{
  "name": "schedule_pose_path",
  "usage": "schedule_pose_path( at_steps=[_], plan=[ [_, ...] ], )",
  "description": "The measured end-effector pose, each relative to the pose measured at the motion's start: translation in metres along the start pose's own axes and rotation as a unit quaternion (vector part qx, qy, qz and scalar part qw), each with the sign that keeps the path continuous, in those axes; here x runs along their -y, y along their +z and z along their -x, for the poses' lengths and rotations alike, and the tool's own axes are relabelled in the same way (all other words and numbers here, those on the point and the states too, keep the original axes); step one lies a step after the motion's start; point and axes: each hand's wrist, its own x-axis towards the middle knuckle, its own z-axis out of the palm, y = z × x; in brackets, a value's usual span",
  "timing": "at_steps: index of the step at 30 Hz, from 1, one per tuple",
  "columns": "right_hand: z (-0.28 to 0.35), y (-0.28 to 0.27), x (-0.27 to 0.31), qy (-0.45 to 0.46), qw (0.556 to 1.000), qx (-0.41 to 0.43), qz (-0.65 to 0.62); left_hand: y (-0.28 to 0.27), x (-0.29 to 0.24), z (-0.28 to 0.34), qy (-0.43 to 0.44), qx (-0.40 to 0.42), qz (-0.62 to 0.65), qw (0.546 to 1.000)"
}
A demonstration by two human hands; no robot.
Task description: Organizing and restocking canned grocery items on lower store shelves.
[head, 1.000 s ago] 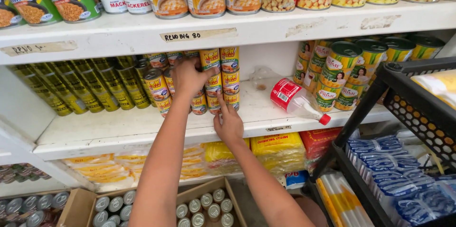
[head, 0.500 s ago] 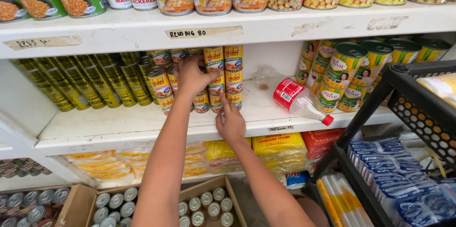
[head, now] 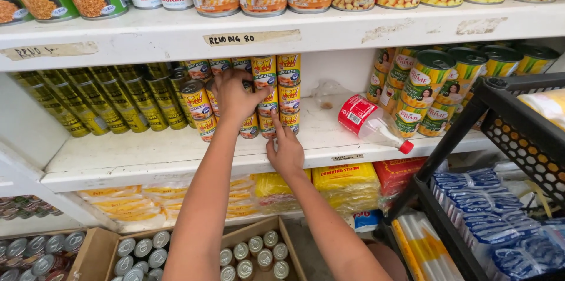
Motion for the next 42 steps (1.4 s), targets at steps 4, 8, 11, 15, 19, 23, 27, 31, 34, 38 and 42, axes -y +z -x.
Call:
schedule_pose_path(
  at_steps=[4,8,11,15,19,23,27,31,34,38,42],
  plan=[
    [0.000,0.001,-0.002,-0.002,0.999,0.010,0.032,0.001,0.000,0.001,0.008,0.000,-0.002,1.000],
    [-0.001,-0.001,0.000,0.004,1.000,0.014,0.003,-0.004,-0.007,0.006,0.012,-0.007,-0.021,1.000],
    [0.001,0.000,-0.003,-0.003,1.000,0.008,0.005,-0.012,-0.015,0.020,0.040,-0.084,-0.012,0.996],
    [0.004,-0.007,0.002,-0.021,1.000,-0.002,-0.016,-0.019,-0.006,0.057,0.051,-0.198,0.054,0.977],
    [0.014,0.009,-0.015,-0.019,0.995,-0.009,-0.098,-0.029,0.012,0.119,0.012,-0.184,0.044,0.982],
    [0.054,0.034,-0.022,-0.047,0.983,-0.100,-0.148,-0.034,0.047,0.194,0.007,-0.162,0.004,0.987],
    [0.103,0.043,0.011,-0.134,0.971,-0.152,-0.130,-0.023,0.087,0.269,-0.064,-0.132,-0.023,0.989],
    [0.171,0.078,0.014,-0.075,0.973,-0.057,-0.212,-0.018,0.108,0.320,-0.111,-0.108,-0.012,0.988],
    [0.214,0.087,0.009,-0.071,0.974,0.064,-0.206,-0.016,0.125,0.358,-0.119,-0.075,-0.040,0.989],
    [0.260,0.091,-0.005,-0.021,0.966,0.201,-0.162,-0.009,0.147,0.411,-0.155,-0.014,-0.032,0.987],
    [0.294,0.097,-0.022,-0.015,0.943,0.316,-0.108,0.005,0.172,0.458,-0.210,0.104,-0.083,0.969]
  ],
)
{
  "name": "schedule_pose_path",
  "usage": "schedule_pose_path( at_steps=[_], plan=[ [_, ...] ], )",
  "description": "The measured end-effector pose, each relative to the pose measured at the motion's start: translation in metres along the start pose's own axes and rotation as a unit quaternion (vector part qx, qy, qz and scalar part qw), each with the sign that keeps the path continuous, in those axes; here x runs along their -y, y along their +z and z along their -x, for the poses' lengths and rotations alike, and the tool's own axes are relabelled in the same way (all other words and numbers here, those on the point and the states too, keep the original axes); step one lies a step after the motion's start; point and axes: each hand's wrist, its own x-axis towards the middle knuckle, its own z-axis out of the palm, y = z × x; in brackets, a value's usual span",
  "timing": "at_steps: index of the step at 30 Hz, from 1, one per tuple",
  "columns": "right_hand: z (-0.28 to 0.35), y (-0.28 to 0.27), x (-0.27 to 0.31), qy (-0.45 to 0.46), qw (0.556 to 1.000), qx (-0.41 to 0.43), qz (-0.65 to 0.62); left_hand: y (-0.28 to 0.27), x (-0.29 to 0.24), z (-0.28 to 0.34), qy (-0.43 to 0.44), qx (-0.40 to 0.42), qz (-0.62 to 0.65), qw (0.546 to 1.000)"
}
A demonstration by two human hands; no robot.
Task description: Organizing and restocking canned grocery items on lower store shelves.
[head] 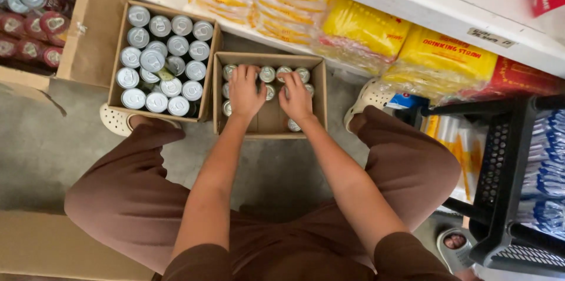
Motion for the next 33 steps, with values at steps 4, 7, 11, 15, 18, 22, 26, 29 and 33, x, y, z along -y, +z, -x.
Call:
schedule_pose_path(
  at_steps=[4,7,11,15,18,22,26,29,33],
  plan=[
    [0.016,0.023,-0.016,0.057,0.993,0.100,0.016,0.021,0.014,0.016,-0.045,0.127,-0.028,0.990],
    [0.027,0.034,-0.026,0.094,0.982,0.158,0.036,0.049,0.017,0.025,0.014,0.184,-0.114,0.976],
    [0.033,0.037,-0.032,0.141,0.969,0.204,0.019,0.093,0.036,0.037,0.040,0.219,-0.199,0.954],
    [0.030,0.032,-0.032,0.155,0.963,0.217,0.023,0.118,0.051,0.043,0.037,0.196,-0.232,0.952],
    [0.028,0.027,-0.026,0.173,0.959,0.223,0.017,0.125,0.057,0.045,0.063,0.181,-0.253,0.948],
    [0.030,0.047,-0.059,0.150,0.974,0.167,-0.037,0.053,0.017,0.007,0.091,0.225,-0.250,0.937],
    [0.020,0.046,-0.069,0.101,0.966,0.169,-0.165,-0.004,-0.005,-0.013,-0.097,0.155,0.014,0.983],
    [-0.010,0.035,-0.053,0.097,0.928,0.165,-0.321,-0.028,0.004,-0.034,-0.176,0.092,0.175,0.964],
    [-0.055,-0.027,0.014,0.094,0.895,0.148,-0.410,-0.059,0.001,-0.058,-0.148,0.035,0.495,0.855]
  ],
)
